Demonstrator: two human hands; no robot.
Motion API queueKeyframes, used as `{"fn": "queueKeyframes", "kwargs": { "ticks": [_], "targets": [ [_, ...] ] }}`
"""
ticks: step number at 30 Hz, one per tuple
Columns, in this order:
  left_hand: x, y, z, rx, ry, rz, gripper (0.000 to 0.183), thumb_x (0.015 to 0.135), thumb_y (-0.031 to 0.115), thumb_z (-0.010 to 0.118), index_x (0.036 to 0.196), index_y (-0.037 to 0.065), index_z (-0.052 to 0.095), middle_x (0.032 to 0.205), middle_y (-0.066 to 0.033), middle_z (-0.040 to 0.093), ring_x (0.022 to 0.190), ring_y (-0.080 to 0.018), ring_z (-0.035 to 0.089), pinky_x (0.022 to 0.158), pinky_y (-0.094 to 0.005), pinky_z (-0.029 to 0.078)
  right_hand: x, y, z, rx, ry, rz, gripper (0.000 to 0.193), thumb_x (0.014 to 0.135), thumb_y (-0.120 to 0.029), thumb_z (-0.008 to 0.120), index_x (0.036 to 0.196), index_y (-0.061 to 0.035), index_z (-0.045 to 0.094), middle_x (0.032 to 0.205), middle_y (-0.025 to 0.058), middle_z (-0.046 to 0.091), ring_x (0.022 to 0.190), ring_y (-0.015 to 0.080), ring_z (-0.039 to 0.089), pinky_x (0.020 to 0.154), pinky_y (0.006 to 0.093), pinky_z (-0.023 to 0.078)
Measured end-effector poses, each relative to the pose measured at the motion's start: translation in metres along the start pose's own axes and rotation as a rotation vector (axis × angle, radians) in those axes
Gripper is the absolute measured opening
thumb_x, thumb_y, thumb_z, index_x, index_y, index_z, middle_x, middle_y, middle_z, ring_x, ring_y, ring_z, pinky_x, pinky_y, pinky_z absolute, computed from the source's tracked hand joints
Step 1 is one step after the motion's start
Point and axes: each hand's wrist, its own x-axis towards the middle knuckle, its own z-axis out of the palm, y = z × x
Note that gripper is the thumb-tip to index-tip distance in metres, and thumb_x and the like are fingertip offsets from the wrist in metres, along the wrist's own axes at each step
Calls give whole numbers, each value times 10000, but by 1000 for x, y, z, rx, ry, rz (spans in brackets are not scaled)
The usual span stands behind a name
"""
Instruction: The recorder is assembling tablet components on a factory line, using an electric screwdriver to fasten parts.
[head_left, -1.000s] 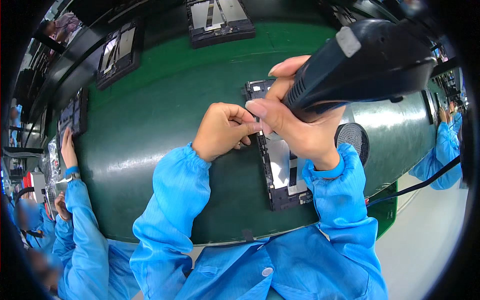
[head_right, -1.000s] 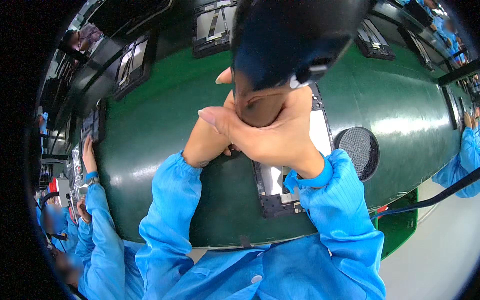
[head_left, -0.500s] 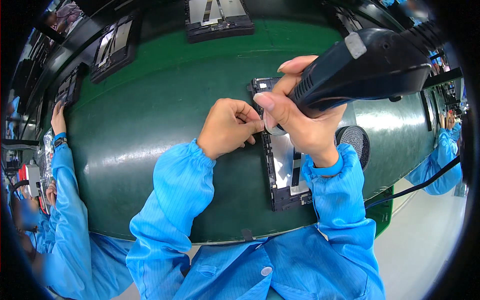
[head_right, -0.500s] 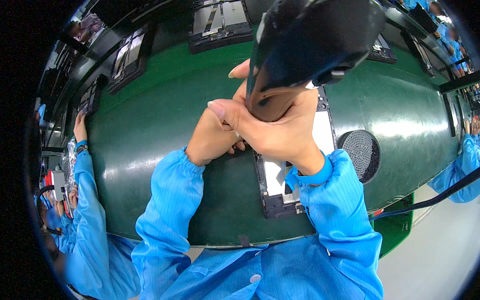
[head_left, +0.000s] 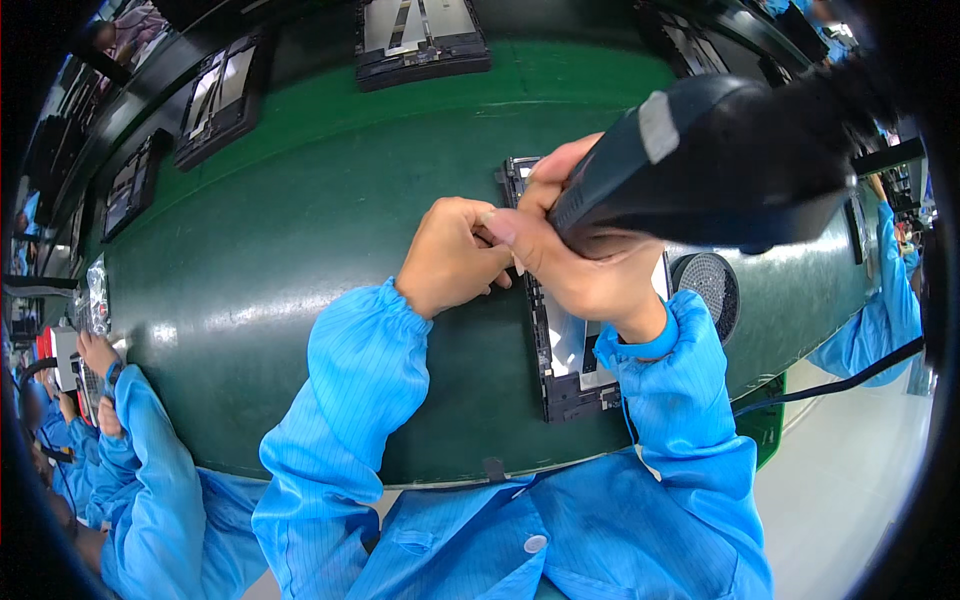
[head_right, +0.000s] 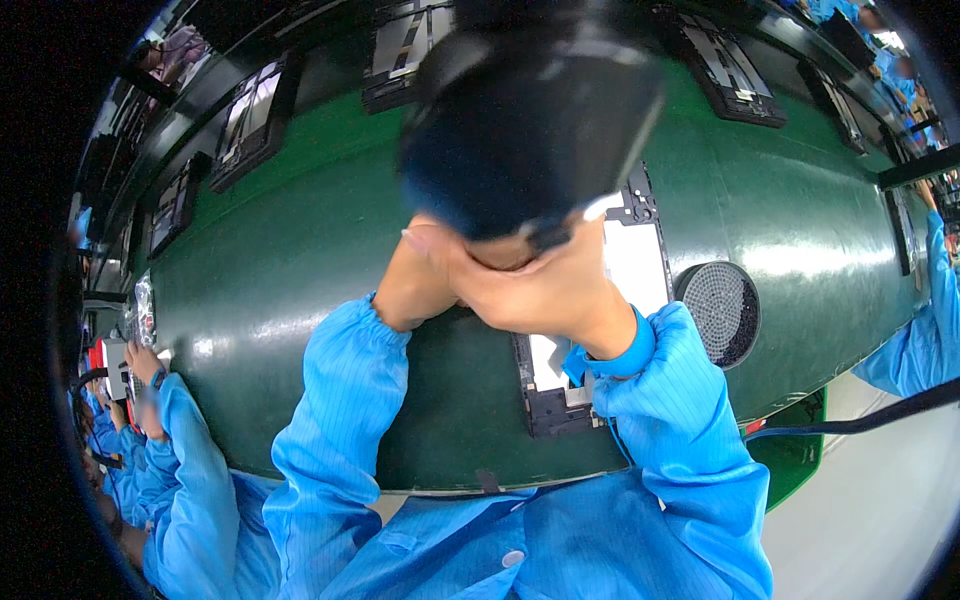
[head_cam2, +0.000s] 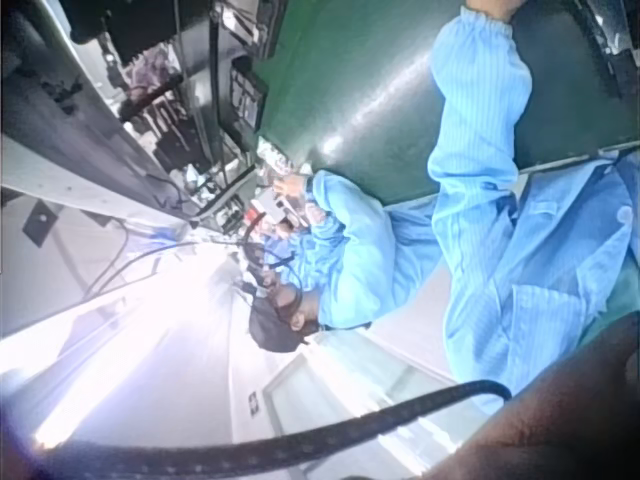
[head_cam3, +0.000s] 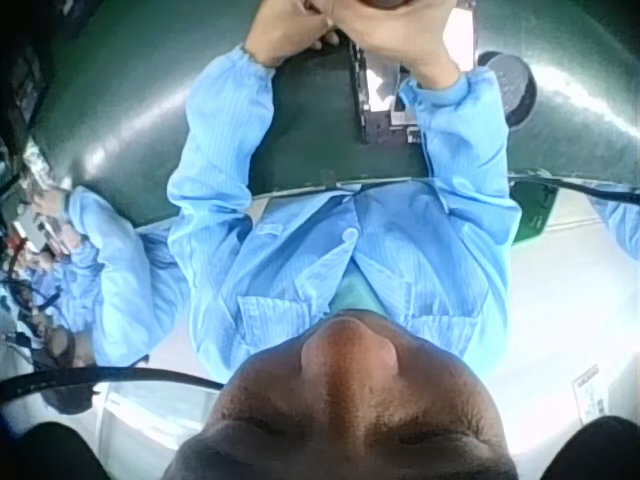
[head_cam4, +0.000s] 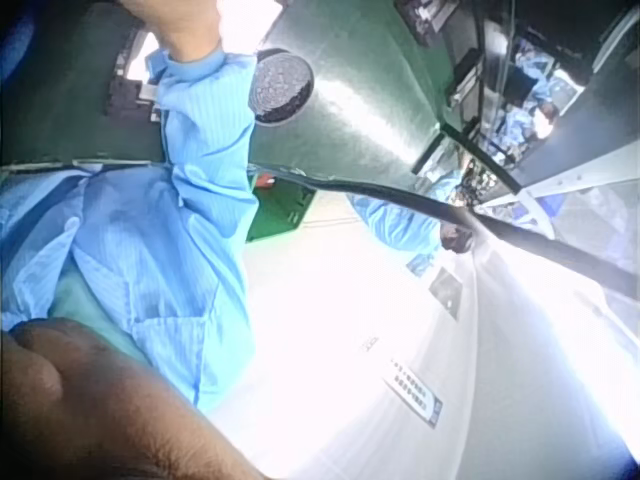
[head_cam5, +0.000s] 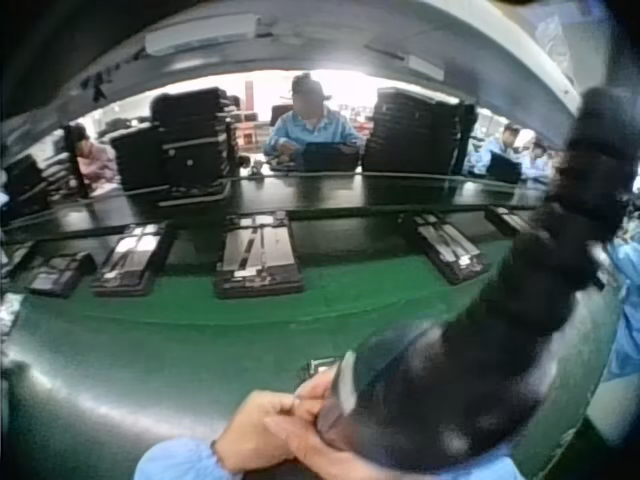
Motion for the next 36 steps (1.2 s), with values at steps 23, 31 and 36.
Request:
{"fn": "queueKeyframes", "kwargs": {
  "ticks": [23, 31, 36],
  "targets": [
    [-7, 16, 7, -3, 42, -167, 190, 750, 104, 740, 786, -17, 598, 655, -50, 610, 530, -86, 585, 416, -183, 420, -60, -35, -159, -33, 689, 58, 323, 723, 70, 683, 977, -7, 500, 616, 64, 575, 468, 139, 548, 441, 248, 427],
    [-9, 19, 16, 29, 103, -164, 151, 772, 78, 716, 773, -10, 593, 616, -44, 608, 524, -73, 576, 437, -173, 415, -59, -14, -168, -86, 639, 104, 273, 708, 41, 721, 918, 31, 547, 604, 41, 594, 466, 98, 551, 428, 213, 407],
    [-7, 20, 17, 18, 109, -168, 138, 778, 73, 710, 769, -6, 597, 631, -42, 614, 535, -75, 580, 443, -173, 419, -61, -12, -172, -138, 578, 171, 305, 725, 58, 699, 962, 13, 513, 628, 65, 593, 481, 127, 559, 436, 230, 417]
  ]
}}
